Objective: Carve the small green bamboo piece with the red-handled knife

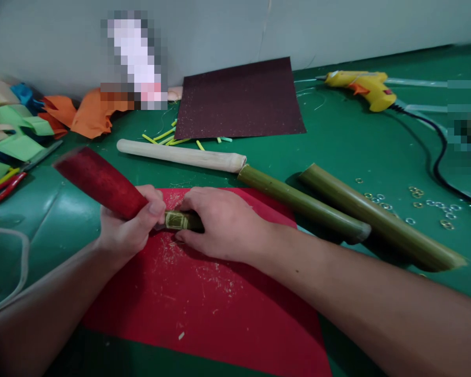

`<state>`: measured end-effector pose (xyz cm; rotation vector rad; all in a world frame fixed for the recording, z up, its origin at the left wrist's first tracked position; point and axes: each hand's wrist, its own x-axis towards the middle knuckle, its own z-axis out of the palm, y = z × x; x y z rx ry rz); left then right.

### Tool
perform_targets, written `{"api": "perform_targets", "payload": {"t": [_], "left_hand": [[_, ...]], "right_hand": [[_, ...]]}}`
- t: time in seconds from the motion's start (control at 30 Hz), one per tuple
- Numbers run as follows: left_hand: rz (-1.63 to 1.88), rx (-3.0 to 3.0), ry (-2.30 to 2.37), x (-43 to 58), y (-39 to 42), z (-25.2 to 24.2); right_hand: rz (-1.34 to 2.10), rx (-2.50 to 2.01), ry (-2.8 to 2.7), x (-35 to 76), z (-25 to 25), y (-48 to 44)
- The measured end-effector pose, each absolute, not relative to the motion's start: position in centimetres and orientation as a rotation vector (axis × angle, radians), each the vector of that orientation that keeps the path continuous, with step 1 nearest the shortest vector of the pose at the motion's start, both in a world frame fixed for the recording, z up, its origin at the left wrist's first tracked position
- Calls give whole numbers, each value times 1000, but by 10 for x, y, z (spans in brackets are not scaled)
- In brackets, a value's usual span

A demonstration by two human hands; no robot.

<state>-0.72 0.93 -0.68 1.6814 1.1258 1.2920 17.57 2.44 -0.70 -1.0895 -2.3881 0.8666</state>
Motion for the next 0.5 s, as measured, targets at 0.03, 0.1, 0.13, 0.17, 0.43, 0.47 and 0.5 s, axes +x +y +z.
{"api": "perform_targets", "payload": {"t": [0.03,0.1,0.13,0.17,0.43,0.47,0.5], "left_hand": [[1290,1703,1141,-6,9,-5],[1281,1736,1171,-4,9,-3],[1272,1745,1184,-3,9,-1],[1257,1751,1197,-3,10,0],[1166,1745,1272,-4,8,3],[1177,1721,1292,-4,7,3],[1181,1699,1315,-3,7,3]], "right_hand": [[864,-1081,-2387,176,-7,24],[864,-1072,-2386,176,-7,24],[862,-1072,-2385,176,-7,24],[863,-1071,-2384,176,-7,24],[859,-1073,-2383,175,-8,25],[860,-1076,-2383,175,-8,25],[859,-1076,-2383,176,-8,25]]}}
